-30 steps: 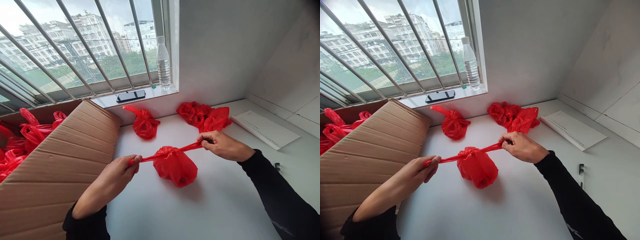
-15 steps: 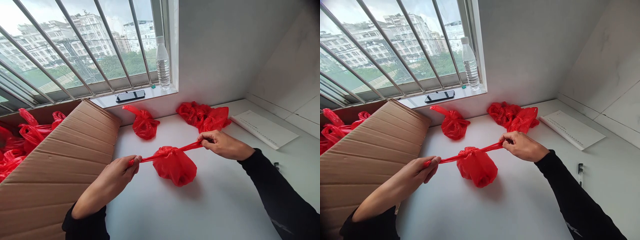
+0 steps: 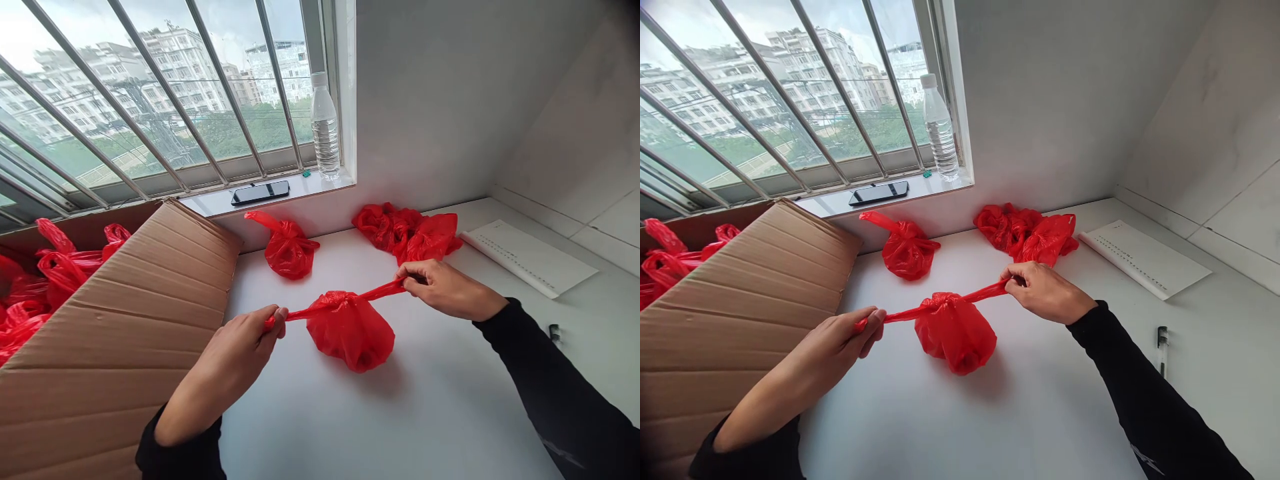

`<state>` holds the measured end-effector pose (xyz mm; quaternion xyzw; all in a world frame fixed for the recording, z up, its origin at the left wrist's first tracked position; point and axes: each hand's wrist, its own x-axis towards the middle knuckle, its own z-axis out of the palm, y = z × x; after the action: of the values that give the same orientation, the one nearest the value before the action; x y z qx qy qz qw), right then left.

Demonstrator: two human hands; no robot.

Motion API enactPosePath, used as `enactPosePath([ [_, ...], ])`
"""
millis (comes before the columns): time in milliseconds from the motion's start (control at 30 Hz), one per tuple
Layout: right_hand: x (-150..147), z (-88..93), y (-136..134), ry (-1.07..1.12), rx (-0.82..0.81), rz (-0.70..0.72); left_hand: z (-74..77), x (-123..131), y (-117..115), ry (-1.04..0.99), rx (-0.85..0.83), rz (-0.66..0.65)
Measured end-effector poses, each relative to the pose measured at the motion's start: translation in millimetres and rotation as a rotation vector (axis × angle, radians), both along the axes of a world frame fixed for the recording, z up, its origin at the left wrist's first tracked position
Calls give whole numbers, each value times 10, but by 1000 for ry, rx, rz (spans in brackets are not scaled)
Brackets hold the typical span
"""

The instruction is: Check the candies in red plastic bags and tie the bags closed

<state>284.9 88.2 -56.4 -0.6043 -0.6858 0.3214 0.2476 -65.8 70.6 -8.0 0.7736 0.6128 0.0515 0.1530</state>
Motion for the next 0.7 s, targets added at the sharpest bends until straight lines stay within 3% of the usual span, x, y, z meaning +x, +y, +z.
enactPosePath([
  [233,12,12,-9,-94,-1,-62,-28,289,-53,-239,177,-51],
  [600,-47,88,-112,-132,13,-84,-310,583,-22,-146,242,-440],
  [700,-43,132,-153,-109,57,-94,-313,624,-3,-177,219,-458],
])
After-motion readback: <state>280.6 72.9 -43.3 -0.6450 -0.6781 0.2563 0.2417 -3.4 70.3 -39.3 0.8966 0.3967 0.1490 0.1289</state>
